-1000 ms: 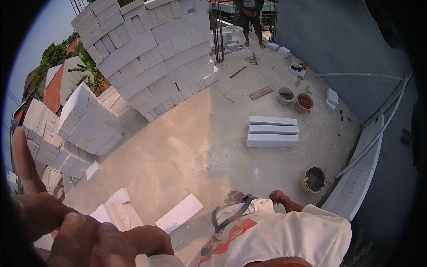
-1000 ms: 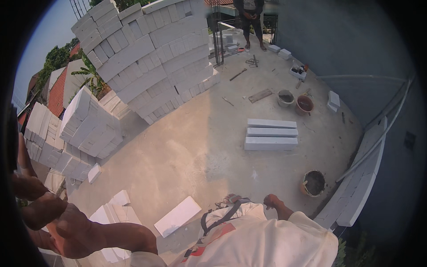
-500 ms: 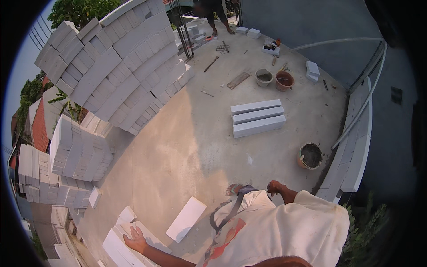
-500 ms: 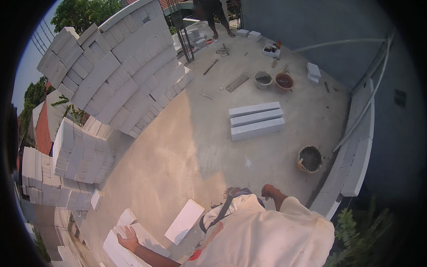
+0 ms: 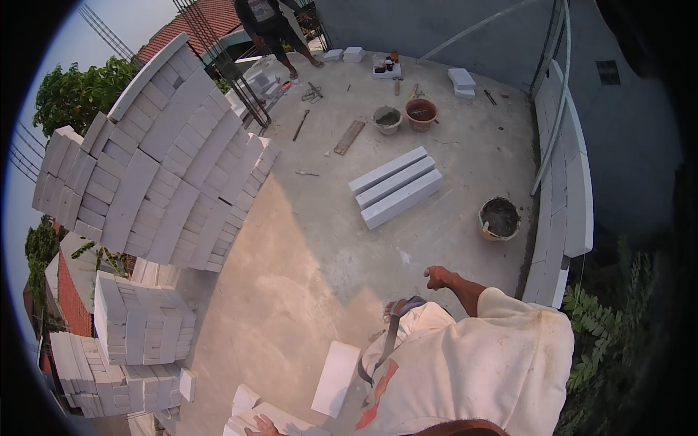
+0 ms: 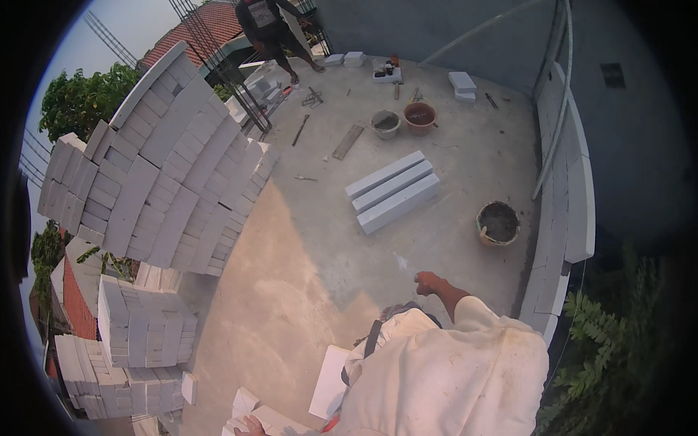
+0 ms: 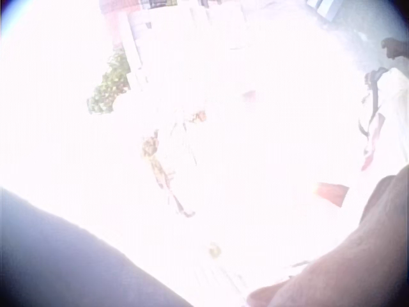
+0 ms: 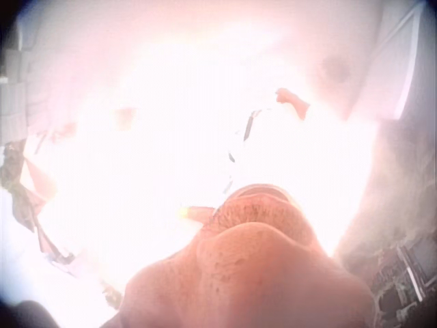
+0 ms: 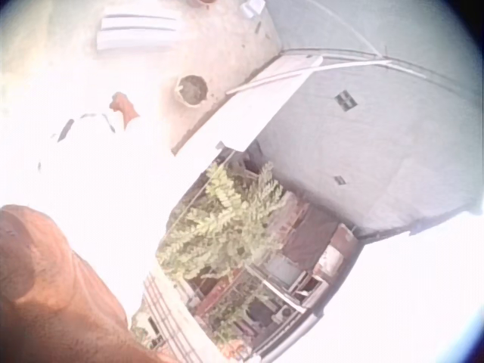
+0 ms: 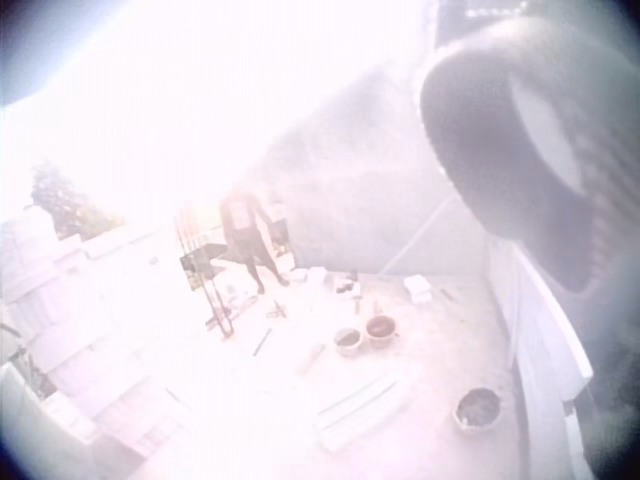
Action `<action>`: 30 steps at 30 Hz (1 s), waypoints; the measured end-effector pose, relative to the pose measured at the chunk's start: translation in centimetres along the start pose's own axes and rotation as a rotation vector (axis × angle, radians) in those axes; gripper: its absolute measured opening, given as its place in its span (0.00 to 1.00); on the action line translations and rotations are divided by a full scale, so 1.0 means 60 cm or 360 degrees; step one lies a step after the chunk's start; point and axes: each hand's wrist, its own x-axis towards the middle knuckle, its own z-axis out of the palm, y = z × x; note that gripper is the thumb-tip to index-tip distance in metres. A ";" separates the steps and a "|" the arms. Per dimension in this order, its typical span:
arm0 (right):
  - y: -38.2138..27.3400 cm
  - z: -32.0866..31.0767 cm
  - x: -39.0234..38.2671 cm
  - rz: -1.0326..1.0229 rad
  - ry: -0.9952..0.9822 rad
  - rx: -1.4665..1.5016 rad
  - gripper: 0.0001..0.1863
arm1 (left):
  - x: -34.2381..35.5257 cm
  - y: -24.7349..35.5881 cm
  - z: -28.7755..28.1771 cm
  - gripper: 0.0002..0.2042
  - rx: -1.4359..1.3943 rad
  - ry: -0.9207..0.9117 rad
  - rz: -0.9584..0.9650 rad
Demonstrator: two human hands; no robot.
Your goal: The person scoops cement from a bucket using a trowel and applies it to a low wall on a rooftop. They then pick up white rectangular tiles, place them onto the cement, and tap them into position with a hammer. The person also uses a tape measure to check the dimensions of the installed tiles.
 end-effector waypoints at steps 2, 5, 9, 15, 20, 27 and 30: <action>0.009 0.013 0.004 -0.0016 -0.0007 0.0000 0.33 | 0.004 -0.007 -0.002 0.42 0.0024 -0.0017 -0.0024; -0.007 0.012 -0.029 0.0079 -0.0147 -0.0144 0.30 | 0.010 0.001 -0.019 0.41 0.0033 -0.0033 -0.0029; 0.001 0.012 -0.080 0.0369 -0.0322 -0.0200 0.20 | 0.019 0.007 -0.041 0.41 0.0030 -0.0069 -0.0033; 0.069 0.041 -0.064 0.0509 -0.0505 -0.0034 0.14 | 0.028 0.009 -0.083 0.40 -0.0060 -0.0156 -0.0037; 0.071 0.032 -0.041 0.0392 -0.0563 -0.0114 0.14 | -0.083 -0.072 0.002 0.43 -0.0203 0.0124 -0.0202; -0.004 0.006 -0.044 0.0198 -0.0368 0.0002 0.18 | -0.130 -0.275 -0.039 0.34 0.0368 0.0062 -0.0696; 0.018 0.014 -0.039 0.0189 -0.0283 0.0013 0.28 | -0.194 -0.365 -0.052 0.19 0.0899 -0.0263 -0.0818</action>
